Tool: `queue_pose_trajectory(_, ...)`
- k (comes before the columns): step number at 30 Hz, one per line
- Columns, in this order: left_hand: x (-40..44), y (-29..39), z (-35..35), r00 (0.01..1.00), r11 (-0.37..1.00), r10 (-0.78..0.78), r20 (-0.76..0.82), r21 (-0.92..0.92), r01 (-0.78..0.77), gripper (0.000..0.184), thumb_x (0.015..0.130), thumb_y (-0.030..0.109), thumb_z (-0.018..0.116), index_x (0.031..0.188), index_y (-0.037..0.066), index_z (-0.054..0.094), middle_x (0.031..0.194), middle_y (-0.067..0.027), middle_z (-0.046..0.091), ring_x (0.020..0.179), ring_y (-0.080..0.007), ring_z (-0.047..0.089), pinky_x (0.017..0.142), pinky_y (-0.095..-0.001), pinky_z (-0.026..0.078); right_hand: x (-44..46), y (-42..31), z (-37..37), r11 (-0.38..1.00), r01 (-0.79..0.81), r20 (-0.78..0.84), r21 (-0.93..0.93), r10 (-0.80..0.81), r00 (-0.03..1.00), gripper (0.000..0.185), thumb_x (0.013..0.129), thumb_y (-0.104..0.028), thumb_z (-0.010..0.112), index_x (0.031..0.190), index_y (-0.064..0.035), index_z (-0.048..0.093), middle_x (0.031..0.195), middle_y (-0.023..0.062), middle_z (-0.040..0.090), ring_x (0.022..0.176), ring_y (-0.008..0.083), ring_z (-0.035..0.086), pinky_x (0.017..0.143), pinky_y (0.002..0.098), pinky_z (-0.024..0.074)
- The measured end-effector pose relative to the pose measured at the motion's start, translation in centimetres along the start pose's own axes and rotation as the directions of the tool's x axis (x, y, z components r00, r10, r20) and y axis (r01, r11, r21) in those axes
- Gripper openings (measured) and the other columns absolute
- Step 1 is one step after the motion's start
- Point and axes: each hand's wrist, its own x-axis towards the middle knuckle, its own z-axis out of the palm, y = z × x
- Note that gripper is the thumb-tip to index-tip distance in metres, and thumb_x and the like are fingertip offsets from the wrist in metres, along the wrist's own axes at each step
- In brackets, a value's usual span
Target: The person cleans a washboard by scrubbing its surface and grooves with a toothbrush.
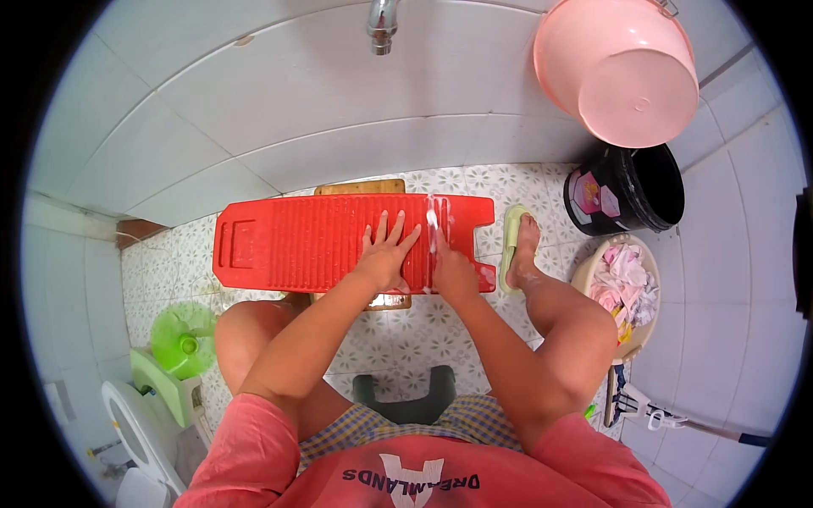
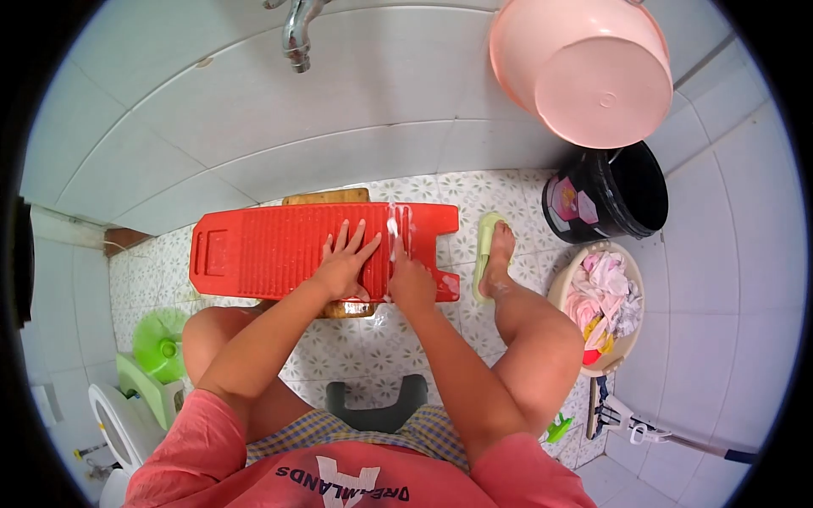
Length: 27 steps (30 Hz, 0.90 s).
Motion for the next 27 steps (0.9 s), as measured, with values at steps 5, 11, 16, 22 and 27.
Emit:
queue_pose_trajectory(5, 0.0, 0.0, 0.0, 1.000, 1.000, 0.004, -0.003, 0.005, -0.004, 0.125, 0.049, 0.030, 0.089, 0.149, 0.025, 0.014, 0.156, -0.0145, 0.002, 0.142, -0.0395, 0.000, 0.110, -0.0596, 0.015, 3.3, -0.4, -0.7, 0.999, 0.038, -0.082, 0.018, -0.036, 0.996, 0.056, 0.086, -0.013, 0.049, 0.141, -0.0140, 0.036, 0.086, 0.0239, 0.064, 0.081, 0.0397, 0.064, 0.072, 0.0504, 0.0512)
queue_pose_trajectory(11, 0.0, -0.1, 0.1, 1.000, 1.000, 0.001, -0.005, -0.003, -0.001, 0.124, 0.050, 0.030, 0.089, 0.149, 0.025, 0.015, 0.156, -0.0143, 0.001, 0.142, -0.0393, 0.000, 0.111, -0.0590, 0.013, 2.6, -0.1, -0.4, 0.999, 0.035, -0.073, 0.020, -0.033, 0.997, 0.056, 0.086, -0.014, 0.049, 0.141, -0.0133, 0.036, 0.089, 0.0235, 0.063, 0.082, 0.0392, 0.064, 0.073, 0.0503, 0.0505)
queue_pose_trajectory(16, 0.0, 0.0, 0.0, 1.000, 1.000, -0.007, -0.001, -0.003, 0.007, 0.125, 0.049, 0.030, 0.090, 0.149, 0.025, 0.015, 0.156, -0.0137, 0.000, 0.143, -0.0387, -0.001, 0.111, -0.0583, 0.013, -1.2, 0.0, -0.4, 1.000, -0.008, 0.060, 0.025, 0.006, 0.998, 0.066, 0.082, -0.012, 0.055, 0.143, -0.0162, 0.032, 0.101, 0.0226, 0.062, 0.089, 0.0380, 0.063, 0.079, 0.0486, 0.0505)
queue_pose_trajectory(22, 0.0, -0.1, 0.2, 1.000, 1.000, -0.002, -0.012, -0.008, 0.002, 0.126, 0.048, 0.030, 0.090, 0.149, 0.026, 0.015, 0.156, -0.0137, 0.000, 0.143, -0.0386, -0.001, 0.111, -0.0581, 0.013, -3.5, 1.3, 1.4, 0.999, 0.016, 0.040, 0.048, -0.018, 0.999, 0.069, 0.080, -0.009, 0.057, 0.143, -0.0153, 0.032, 0.104, 0.0239, 0.061, 0.089, 0.0377, 0.064, 0.077, 0.0468, 0.0519)
queue_pose_trajectory(27, 0.0, 0.0, -0.1, 1.000, 1.000, -0.003, 0.000, -0.003, 0.003, 0.126, 0.048, 0.030, 0.090, 0.149, 0.025, 0.015, 0.156, -0.0140, 0.000, 0.142, -0.0389, 0.000, 0.111, -0.0586, 0.013, -0.7, -0.2, -0.5, 1.000, -0.005, 0.032, -0.026, 0.005, 0.999, 0.064, 0.081, -0.010, 0.055, 0.142, -0.0149, 0.034, 0.093, 0.0229, 0.063, 0.085, 0.0376, 0.064, 0.074, 0.0472, 0.0522)
